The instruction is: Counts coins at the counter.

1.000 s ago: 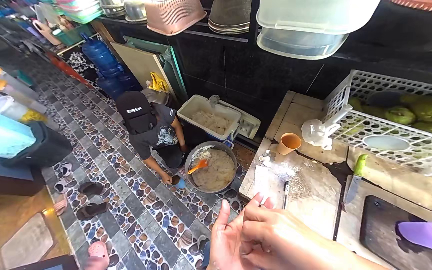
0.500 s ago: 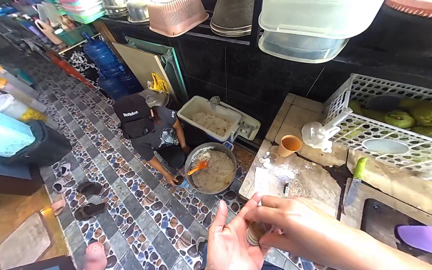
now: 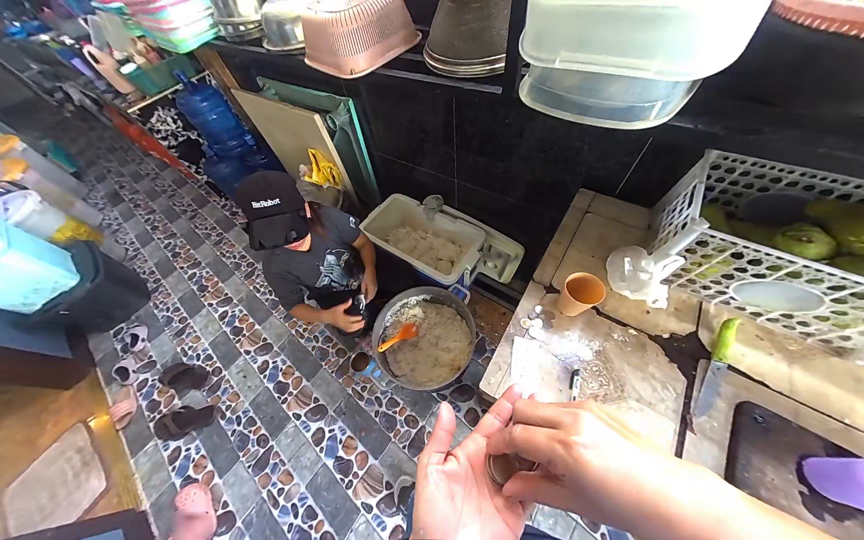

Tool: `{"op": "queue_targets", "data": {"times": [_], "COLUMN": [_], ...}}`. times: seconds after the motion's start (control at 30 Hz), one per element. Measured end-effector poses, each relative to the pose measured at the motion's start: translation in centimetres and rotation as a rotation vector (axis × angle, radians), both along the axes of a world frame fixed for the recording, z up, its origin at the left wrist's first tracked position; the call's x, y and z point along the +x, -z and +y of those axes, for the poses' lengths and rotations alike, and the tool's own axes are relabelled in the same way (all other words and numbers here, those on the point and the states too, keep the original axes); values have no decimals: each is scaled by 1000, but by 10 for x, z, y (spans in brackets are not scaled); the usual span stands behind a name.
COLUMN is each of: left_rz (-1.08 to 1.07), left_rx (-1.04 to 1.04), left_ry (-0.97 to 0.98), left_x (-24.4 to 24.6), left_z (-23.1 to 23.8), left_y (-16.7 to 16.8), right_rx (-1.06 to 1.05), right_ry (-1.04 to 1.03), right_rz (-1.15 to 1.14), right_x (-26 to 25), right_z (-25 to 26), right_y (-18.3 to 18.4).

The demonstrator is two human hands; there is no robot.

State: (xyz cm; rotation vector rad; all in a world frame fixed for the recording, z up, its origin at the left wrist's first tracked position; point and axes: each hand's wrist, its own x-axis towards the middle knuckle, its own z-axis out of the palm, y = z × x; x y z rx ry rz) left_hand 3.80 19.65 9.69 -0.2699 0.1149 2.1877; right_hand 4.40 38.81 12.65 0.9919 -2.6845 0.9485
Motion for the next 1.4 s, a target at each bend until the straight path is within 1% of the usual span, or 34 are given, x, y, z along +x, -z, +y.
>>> {"op": "queue_targets", "data": {"times": [0.07, 0.1, 0.17, 0.23, 0.27, 0.3, 0.33, 0.37, 0.4, 0.47, 0.5, 0.6, 0.67, 0.7, 0.77, 0.83, 0.93, 1.03, 1.2, 1.4], "left_rz": [10, 8, -20, -24, -28, -42, -51, -50, -45, -40, -50, -72, -68, -52, -40, -32, 10, 18, 12, 42], "left_rx": [22, 29, 10, -11, -24, -41, -55, -65, -75, -97, -103, -63, -16, -14, -64, -91, -8, 36, 27, -10], "left_ry": [-12, -17, -33, -47, -52, -63, -72, -74, -73, -64, -58, -39, -36, -36, -38, -47, -53, -59, -64, -47], "left_x": [0, 0, -1, -4, -5, -5, -5, -6, -6, -6, -6, -5, -4, -4, -4, -3, -4, -5, -5, -4], "left_z": [-1, -1, 1, 2, 3, 3, 3, 3, 3, 3, 3, 2, 2, 2, 3, 2, 0, 0, 1, 5], "left_y": [1, 0, -6, -6, -5, -4, -4, -2, -1, 0, -1, -1, 1, 0, -7, -12, -5, -1, -2, -6], "right_rx": [-110, -229, -633, -1073, -1260, -1394, -1482, -1505, -1472, -1260, -1108, -561, -297, -224, -168, -168, -180, -142, -118, -44], "right_ry": [-7, -17, -51, -54, -59, -81, -74, -33, 18, 116, 127, 29, 27, 47, 99, 116, 79, 71, 94, 107], "right_rz": [-20, -86, -356, -700, -878, -1038, -1164, -1238, -1260, -1153, -1026, -483, -258, -204, -162, -152, -161, -117, -87, -70], "right_x": [-2, -3, -6, -5, -4, -3, -3, -3, -4, -4, -2, 1, 3, 3, 0, -2, 1, 5, 5, 4], "right_z": [-2, -3, -3, -4, -5, -4, -3, -1, 1, 5, 5, 3, -2, -4, -4, -2, -5, -10, -11, 3], "right_y": [1, 1, 1, -1, -5, -7, -7, -7, -7, -6, -5, 1, 3, 4, 7, 7, 3, 3, 4, -4]}}
